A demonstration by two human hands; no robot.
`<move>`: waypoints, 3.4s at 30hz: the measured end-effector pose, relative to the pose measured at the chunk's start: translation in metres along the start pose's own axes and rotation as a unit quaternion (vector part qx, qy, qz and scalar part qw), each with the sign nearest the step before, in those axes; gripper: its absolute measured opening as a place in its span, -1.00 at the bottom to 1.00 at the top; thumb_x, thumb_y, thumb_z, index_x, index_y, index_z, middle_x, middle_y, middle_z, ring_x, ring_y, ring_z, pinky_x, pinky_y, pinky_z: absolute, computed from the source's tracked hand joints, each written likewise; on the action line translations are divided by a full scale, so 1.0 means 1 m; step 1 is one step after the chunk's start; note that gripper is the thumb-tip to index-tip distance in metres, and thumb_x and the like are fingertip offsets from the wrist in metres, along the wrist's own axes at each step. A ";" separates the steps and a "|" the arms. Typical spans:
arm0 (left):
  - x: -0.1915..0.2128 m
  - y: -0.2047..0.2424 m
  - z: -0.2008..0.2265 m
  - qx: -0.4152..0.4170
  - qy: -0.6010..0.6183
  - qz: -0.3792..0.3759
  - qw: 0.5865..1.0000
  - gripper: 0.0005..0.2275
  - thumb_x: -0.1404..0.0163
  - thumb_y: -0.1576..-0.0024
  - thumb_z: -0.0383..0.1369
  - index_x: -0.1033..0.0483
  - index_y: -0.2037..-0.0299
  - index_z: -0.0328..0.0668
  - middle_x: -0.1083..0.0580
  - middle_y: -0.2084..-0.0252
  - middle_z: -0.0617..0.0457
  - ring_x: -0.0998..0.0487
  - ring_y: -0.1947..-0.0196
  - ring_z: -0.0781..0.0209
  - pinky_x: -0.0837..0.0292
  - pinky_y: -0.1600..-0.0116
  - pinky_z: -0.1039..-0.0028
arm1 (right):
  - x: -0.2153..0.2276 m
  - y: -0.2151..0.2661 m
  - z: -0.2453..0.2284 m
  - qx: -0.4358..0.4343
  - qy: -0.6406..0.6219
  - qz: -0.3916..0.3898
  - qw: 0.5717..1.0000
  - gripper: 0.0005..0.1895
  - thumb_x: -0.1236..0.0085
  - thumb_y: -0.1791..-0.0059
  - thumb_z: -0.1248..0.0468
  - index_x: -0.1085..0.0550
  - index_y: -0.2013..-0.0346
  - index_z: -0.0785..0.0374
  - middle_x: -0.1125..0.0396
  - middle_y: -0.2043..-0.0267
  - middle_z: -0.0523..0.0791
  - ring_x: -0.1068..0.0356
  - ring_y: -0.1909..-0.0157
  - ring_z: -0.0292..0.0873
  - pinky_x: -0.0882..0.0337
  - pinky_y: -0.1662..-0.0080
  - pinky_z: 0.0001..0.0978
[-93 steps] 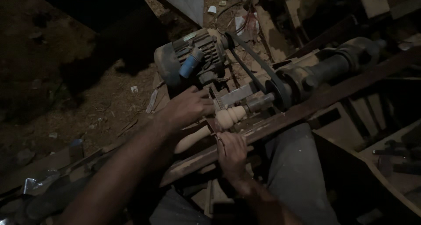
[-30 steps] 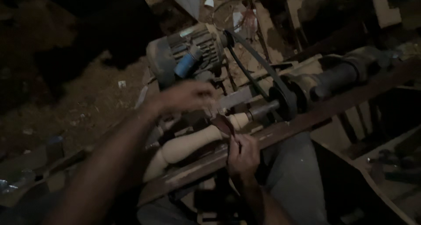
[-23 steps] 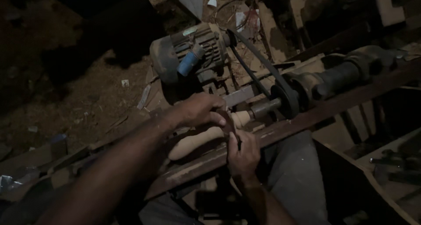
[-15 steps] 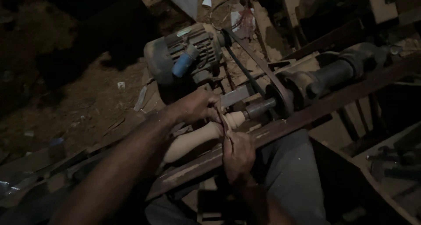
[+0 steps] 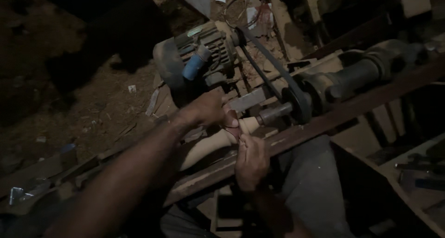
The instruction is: The person shapes a piece of wood on a spinning lathe by holding tools against it and then uses a piece of sandpaper to smooth the surface.
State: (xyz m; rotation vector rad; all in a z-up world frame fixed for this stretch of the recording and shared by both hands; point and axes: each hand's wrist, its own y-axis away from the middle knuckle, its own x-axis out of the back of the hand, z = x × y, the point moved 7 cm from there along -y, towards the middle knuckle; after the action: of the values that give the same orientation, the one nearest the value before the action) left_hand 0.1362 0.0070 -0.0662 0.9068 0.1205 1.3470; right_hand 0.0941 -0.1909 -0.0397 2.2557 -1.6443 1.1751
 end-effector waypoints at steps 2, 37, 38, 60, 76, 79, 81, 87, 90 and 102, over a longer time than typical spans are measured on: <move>-0.002 -0.004 -0.005 0.045 0.008 -0.011 0.999 -0.56 -0.43 0.16 -0.19 -0.57 0.31 -0.43 -0.58 0.30 -0.14 -0.62 0.25 0.06 -0.51 0.17 0.22 | 0.001 0.001 0.005 -0.016 -0.001 0.003 1.000 -0.84 -0.14 -0.10 0.36 -0.51 0.02 0.32 -0.40 0.09 0.07 -0.44 0.05 0.10 -0.43 0.04 -0.13; -0.011 0.044 0.053 -0.353 -0.412 0.065 0.838 -0.76 -0.20 0.03 -0.39 -0.65 0.13 -0.03 -0.57 0.03 0.21 -0.46 -0.04 0.14 -0.32 -0.14 0.19 | 0.008 0.002 0.010 0.058 0.033 -0.027 0.997 -0.77 -0.17 -0.04 0.33 -0.55 0.01 0.21 -0.33 0.13 -0.06 -0.33 0.08 0.02 -0.20 -0.08 -0.03; -0.008 0.041 0.055 -0.341 -0.395 0.063 0.851 -0.74 -0.21 0.09 -0.39 -0.66 0.15 -0.02 -0.58 -0.03 0.23 -0.46 -0.04 0.13 -0.32 -0.12 0.19 | 0.008 0.000 0.007 0.058 0.033 -0.027 0.997 -0.77 -0.17 -0.04 0.33 -0.55 0.01 0.21 -0.33 0.13 -0.06 -0.33 0.08 0.02 -0.20 -0.08 -0.03; -0.010 0.011 0.058 -0.247 -0.464 -0.016 0.850 -0.91 -0.11 -0.10 -0.42 -0.64 0.24 -0.13 -0.53 0.24 -0.03 -0.57 0.09 0.02 -0.48 0.03 0.18 | 0.007 -0.001 0.007 0.026 0.009 -0.012 1.000 -0.79 -0.15 -0.09 0.28 -0.53 0.00 0.26 -0.41 0.12 -0.08 -0.38 0.09 -0.06 -0.18 -0.11 -0.12; -0.003 0.039 0.053 -0.187 -0.389 -0.014 0.902 -0.84 -0.14 0.00 -0.47 -0.67 0.22 -0.08 -0.56 0.24 -0.07 -0.59 0.12 -0.07 -0.45 -0.01 0.14 | 0.020 -0.001 0.007 0.098 -0.057 -0.005 0.994 -0.81 -0.24 -0.06 0.36 -0.52 0.04 0.20 -0.42 0.14 -0.11 -0.39 0.11 -0.10 -0.15 -0.13 -0.14; 0.000 0.063 0.038 -0.194 -0.253 -0.014 0.948 -0.83 -0.14 0.02 -0.49 -0.63 0.23 -0.15 -0.56 0.24 -0.07 -0.58 0.15 -0.08 -0.45 0.07 0.16 | 0.024 0.004 0.009 0.111 -0.100 -0.037 0.988 -0.71 -0.30 0.00 0.36 -0.56 -0.03 0.21 -0.42 0.21 -0.12 -0.37 0.19 -0.12 -0.13 -0.07 -0.13; -0.001 0.065 0.024 -0.183 -0.186 -0.027 0.965 -0.83 -0.14 -0.01 -0.51 -0.59 0.19 -0.20 -0.56 0.22 -0.08 -0.58 0.17 -0.07 -0.47 0.10 0.21 | 0.021 0.005 0.010 0.105 -0.075 -0.044 0.991 -0.72 -0.28 0.01 0.40 -0.59 0.00 0.20 -0.40 0.24 -0.12 -0.36 0.20 -0.10 -0.15 -0.06 -0.13; 0.001 0.038 0.005 -0.215 -0.182 0.055 0.958 -0.91 -0.13 -0.15 -0.46 -0.65 0.24 0.00 -0.57 0.22 0.06 -0.58 0.16 0.09 -0.52 0.04 0.36 | 0.023 -0.009 0.011 0.076 -0.048 -0.019 0.996 -0.80 -0.25 0.00 0.45 -0.54 0.09 0.25 -0.43 0.19 -0.11 -0.40 0.15 -0.08 -0.23 -0.05 -0.15; 0.011 0.026 0.018 -0.314 -0.261 0.113 0.906 -0.70 -0.12 0.17 -0.54 -0.65 0.20 -0.10 -0.57 0.19 0.05 -0.55 0.13 -0.02 -0.46 0.06 0.22 | 0.024 -0.016 0.006 0.071 -0.032 -0.006 0.997 -0.82 -0.31 0.00 0.38 -0.52 0.12 0.24 -0.42 0.21 -0.11 -0.39 0.14 -0.06 -0.24 -0.04 -0.16; 0.010 -0.007 0.019 -0.252 -0.204 0.000 0.946 -0.77 -0.21 -0.04 -0.23 -0.67 0.16 -0.09 -0.60 0.15 0.04 -0.56 0.05 0.00 -0.47 0.02 0.19 | 0.020 -0.016 0.005 0.084 0.020 0.006 0.996 -0.82 -0.32 -0.03 0.30 -0.50 0.14 0.23 -0.40 0.24 -0.12 -0.38 0.17 -0.07 -0.27 0.02 -0.13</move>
State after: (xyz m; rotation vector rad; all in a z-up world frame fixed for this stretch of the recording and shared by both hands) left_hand 0.1550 0.0067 -0.0539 0.7237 -0.5221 1.0874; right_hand 0.1122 -0.2024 -0.0253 2.3034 -1.6027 1.4005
